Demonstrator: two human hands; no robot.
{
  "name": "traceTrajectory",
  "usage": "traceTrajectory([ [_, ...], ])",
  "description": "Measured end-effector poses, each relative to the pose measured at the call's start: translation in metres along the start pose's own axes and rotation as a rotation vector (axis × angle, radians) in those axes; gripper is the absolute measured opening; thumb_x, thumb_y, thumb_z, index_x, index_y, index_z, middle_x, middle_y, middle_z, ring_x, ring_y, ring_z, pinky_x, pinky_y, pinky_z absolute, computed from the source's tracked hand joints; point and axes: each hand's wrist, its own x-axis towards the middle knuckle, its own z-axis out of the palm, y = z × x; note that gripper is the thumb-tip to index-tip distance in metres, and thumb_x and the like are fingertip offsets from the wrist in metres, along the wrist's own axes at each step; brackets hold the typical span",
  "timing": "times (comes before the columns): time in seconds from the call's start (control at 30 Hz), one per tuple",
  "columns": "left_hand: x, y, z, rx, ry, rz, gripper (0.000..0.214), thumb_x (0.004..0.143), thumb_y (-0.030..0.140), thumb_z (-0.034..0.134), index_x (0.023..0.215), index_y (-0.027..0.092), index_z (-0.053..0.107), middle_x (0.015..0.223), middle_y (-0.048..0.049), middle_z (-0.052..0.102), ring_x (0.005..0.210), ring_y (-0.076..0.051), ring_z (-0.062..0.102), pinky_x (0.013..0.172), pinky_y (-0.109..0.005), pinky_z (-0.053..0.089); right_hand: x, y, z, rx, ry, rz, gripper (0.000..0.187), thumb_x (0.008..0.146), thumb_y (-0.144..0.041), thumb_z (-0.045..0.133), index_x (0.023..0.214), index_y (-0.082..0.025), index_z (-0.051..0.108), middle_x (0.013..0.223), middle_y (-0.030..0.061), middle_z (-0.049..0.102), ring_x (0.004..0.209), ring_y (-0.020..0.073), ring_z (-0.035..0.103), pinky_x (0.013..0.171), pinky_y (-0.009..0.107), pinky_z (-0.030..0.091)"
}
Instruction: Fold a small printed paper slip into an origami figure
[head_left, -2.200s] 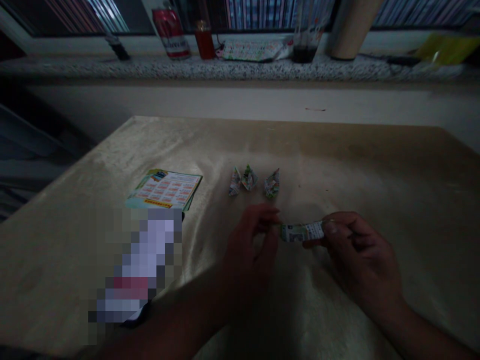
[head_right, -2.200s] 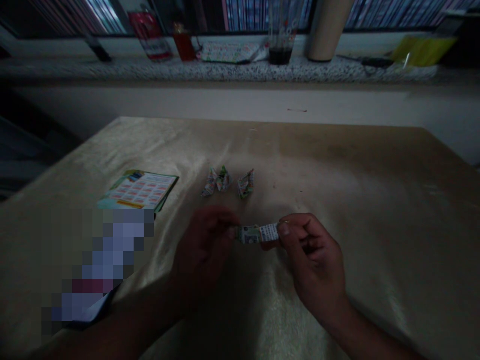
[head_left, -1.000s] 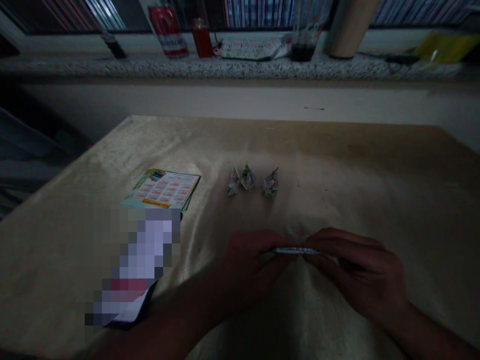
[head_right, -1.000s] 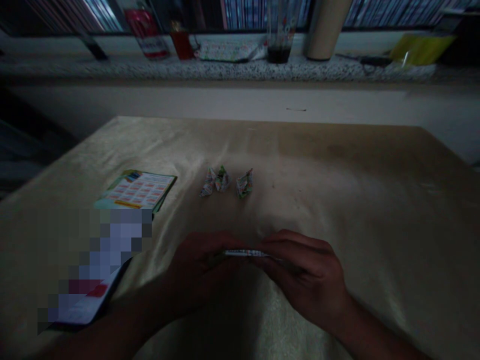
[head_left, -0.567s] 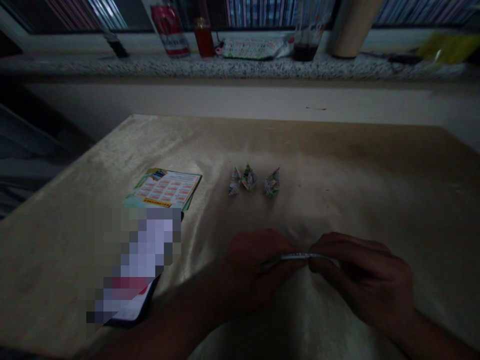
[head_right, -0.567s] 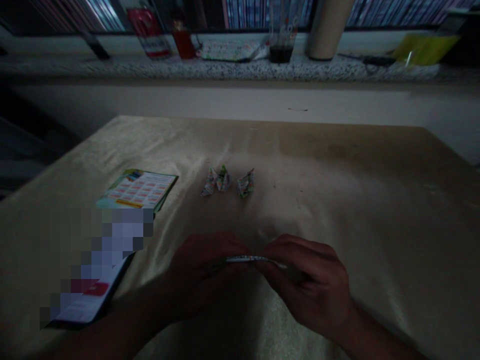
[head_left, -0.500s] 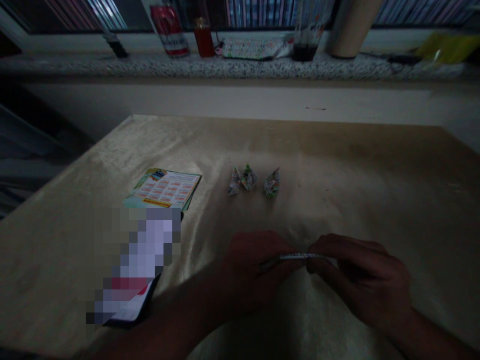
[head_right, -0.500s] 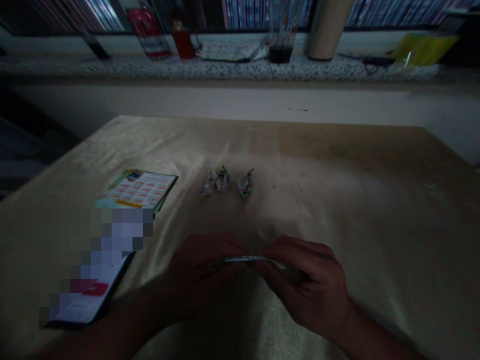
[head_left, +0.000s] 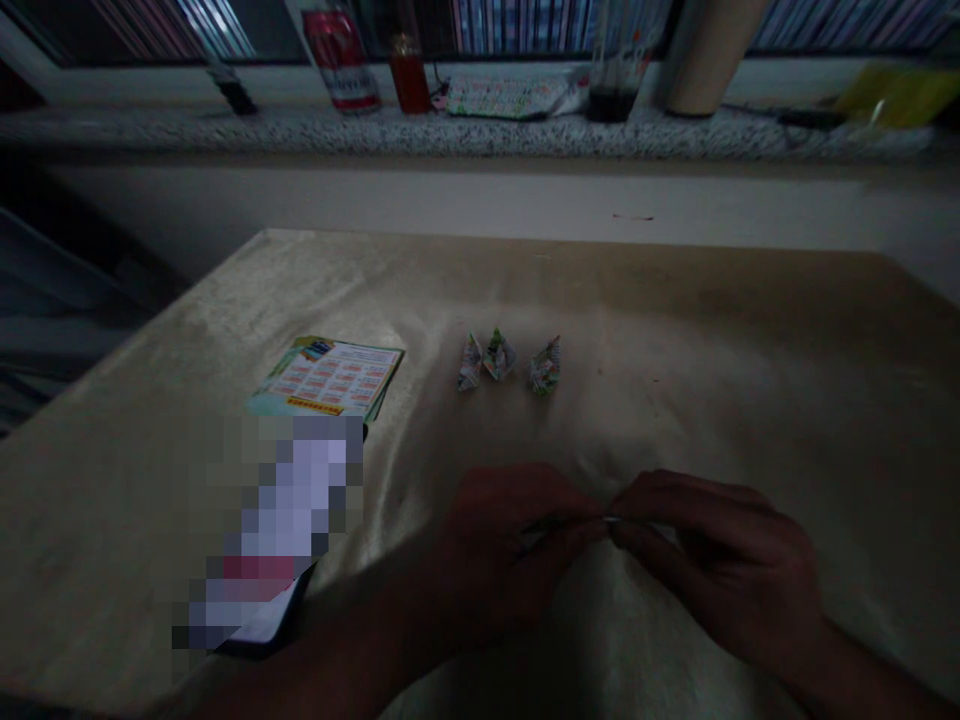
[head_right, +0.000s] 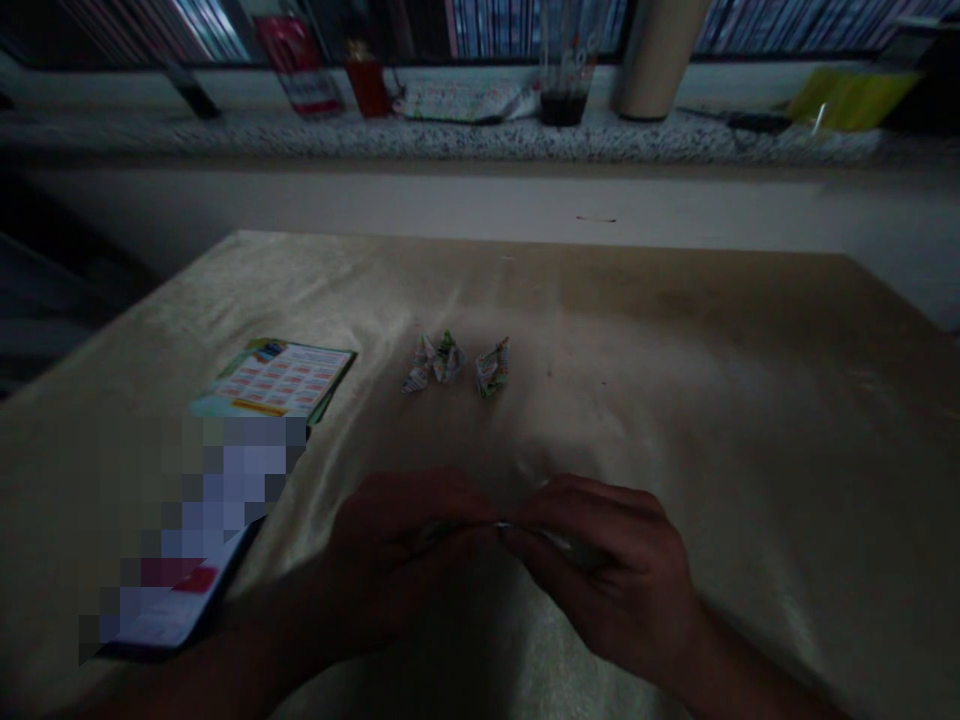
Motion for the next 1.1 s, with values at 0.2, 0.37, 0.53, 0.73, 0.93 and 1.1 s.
traceTrajectory([
  [0.2, -0.0014, 0.0003, 0.0031, 0.013, 0.038, -0.123, 0.008, 0.089, 0.016, 0.073, 0.087, 0.015, 0.08, 0.073, -0.0015, 0.078, 0.062, -0.008, 0.069, 0.062, -0.014, 0.049, 0.0003, -0.0011, -0.0017, 0.032, -0.027, 0.032, 0.016, 0.088, -0.005, 0.069, 0.092, -0.019, 0.076, 0.067, 0.0013, 0.07, 0.056, 0.0118, 0.065, 0.048, 0.022, 0.05],
  [0.37, 0.0015, 0.0001, 0.0046, -0.078, 0.04, -0.201, 0.008, 0.087, 0.015, 0.075, 0.086, 0.017, 0.083, 0.075, -0.0013, 0.081, 0.064, -0.008, 0.073, 0.063, -0.012, 0.051, 0.0001, 0.001, -0.0013, 0.037, -0.022, 0.053, 0.017, 0.087, -0.004, 0.07, 0.092, -0.019, 0.076, 0.07, 0.0003, 0.071, 0.058, 0.0104, 0.066, 0.051, 0.02, 0.051],
  [0.53, 0.0034, -0.0028, 0.0048, -0.14, 0.104, -0.373, 0.003, 0.08, 0.019, 0.082, 0.083, 0.019, 0.083, 0.072, -0.0018, 0.081, 0.064, -0.011, 0.074, 0.061, -0.015, 0.053, 0.0014, -0.0002, -0.0002, 0.001, 0.049, 0.044, 0.015, 0.086, -0.006, 0.071, 0.09, -0.021, 0.075, 0.071, -0.0011, 0.072, 0.059, 0.01, 0.068, 0.052, 0.018, 0.053],
  [0.73, 0.0007, -0.0022, 0.002, -0.151, 0.078, -0.392, 0.004, 0.081, 0.021, 0.081, 0.083, 0.021, 0.084, 0.071, -0.0014, 0.081, 0.062, -0.011, 0.073, 0.059, -0.016, 0.051, -0.0014, -0.0019, -0.0002, -0.042, 0.039, 0.082, 0.018, 0.087, -0.01, 0.073, 0.095, -0.025, 0.074, 0.072, -0.0024, 0.075, 0.059, 0.0111, 0.069, 0.053, 0.02, 0.054],
  [0.93, 0.0043, -0.0006, 0.0038, -0.346, 0.04, -0.552, 0.008, 0.081, 0.024, 0.079, 0.076, 0.019, 0.082, 0.068, -0.002, 0.079, 0.063, -0.011, 0.071, 0.061, -0.017, 0.052, 0.0026, -0.0041, -0.0034, -0.027, -0.035, 0.107, 0.016, 0.088, -0.008, 0.069, 0.088, -0.022, 0.077, 0.065, -0.002, 0.07, 0.052, 0.0092, 0.063, 0.047, 0.019, 0.048],
  [1.1, 0.0077, -0.0013, 0.0038, -0.327, 0.046, -0.669, 0.009, 0.078, 0.025, 0.08, 0.075, 0.017, 0.08, 0.068, -0.0016, 0.076, 0.064, -0.011, 0.068, 0.06, -0.019, 0.05, 0.0058, -0.0029, -0.0015, 0.026, 0.004, 0.283, 0.013, 0.086, -0.014, 0.073, 0.078, -0.022, 0.078, 0.058, -0.0036, 0.069, 0.049, 0.0082, 0.063, 0.047, 0.015, 0.048],
])
